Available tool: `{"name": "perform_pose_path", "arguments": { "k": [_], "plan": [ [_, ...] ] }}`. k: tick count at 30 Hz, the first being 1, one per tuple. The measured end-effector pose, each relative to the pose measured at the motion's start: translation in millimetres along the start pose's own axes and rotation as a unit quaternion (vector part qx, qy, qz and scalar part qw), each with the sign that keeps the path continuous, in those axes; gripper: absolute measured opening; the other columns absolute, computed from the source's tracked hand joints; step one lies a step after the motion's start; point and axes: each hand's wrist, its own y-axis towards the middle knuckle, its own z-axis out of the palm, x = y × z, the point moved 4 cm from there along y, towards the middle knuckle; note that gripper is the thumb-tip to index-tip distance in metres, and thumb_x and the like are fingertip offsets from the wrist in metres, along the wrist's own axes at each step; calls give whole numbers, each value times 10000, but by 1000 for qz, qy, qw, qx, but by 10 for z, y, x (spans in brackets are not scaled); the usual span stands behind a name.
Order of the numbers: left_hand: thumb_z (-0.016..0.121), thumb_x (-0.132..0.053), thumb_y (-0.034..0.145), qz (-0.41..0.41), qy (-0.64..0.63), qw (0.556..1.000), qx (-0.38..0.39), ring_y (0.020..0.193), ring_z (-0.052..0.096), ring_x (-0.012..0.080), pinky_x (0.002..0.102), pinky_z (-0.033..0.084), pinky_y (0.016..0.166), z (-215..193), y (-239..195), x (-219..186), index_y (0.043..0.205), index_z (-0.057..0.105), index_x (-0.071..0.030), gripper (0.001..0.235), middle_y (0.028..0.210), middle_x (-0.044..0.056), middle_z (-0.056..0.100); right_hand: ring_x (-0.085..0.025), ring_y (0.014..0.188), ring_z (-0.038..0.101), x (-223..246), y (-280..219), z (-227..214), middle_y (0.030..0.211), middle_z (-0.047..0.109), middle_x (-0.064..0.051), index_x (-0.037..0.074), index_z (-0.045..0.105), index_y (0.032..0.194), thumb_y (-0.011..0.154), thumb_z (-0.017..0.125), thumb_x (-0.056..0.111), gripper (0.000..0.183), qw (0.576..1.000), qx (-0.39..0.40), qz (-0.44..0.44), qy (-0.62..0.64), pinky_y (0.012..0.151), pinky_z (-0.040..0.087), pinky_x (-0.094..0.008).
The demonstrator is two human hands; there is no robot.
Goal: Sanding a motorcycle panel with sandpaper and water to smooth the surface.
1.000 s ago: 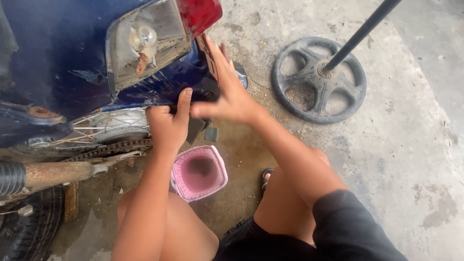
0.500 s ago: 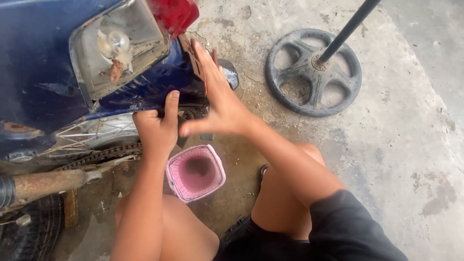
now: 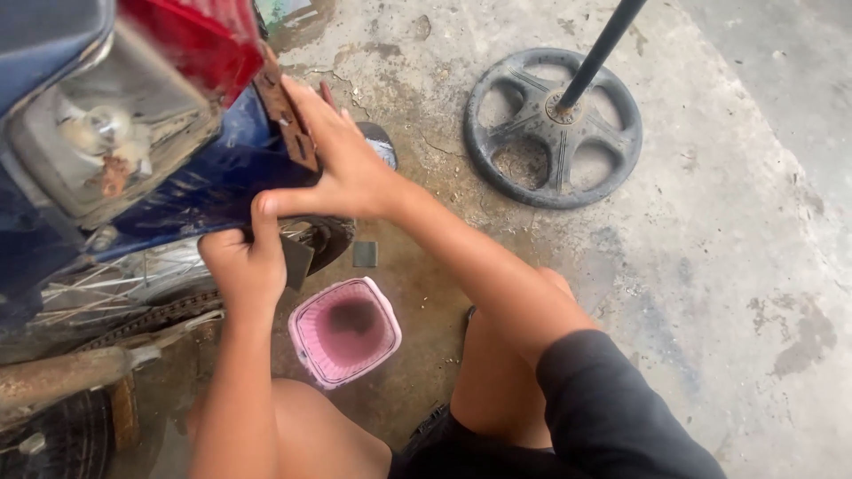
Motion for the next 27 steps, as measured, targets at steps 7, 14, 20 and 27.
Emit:
{"name": "perform_pose_path", "arguments": {
  "k": [7,14,20,27],
  "plan": [
    [693,-314,1088,-32,-17,999,-26,600,337,67,332,279,534,64,-34,56,553,346,-70,683,558,-53,268,-410,1671,66,125,-212,-62,1775,26,-143,114,-24,1657,708,649,849,1376,997,54,40,-35,1309,49,-716],
    [672,-252,1115,-18,-33,999,-31,622,388,74,333,318,555,96,-37,20,606,427,-44,602,574,-33,366,-410,1673,22,254,-323,-90,1772,-21,-153,83,-56,1654,661,643,864,1444,997,60,35,-37,1308,40,-717],
    [669,-265,1124,18,-16,999,-33,791,511,81,343,434,662,88,-36,19,758,622,29,471,667,-14,534,-432,1652,27,266,-310,-137,1755,32,-186,51,-12,1640,666,691,824,1429,997,56,48,-6,1309,31,-678],
    [689,-290,1099,-25,-26,999,-33,609,326,54,335,231,525,79,-38,25,543,314,-65,707,548,-58,266,-440,1660,19,-28,-123,-8,1771,50,-161,92,-26,1654,695,782,787,1434,998,45,41,-9,1304,22,-685]
  ]
}}
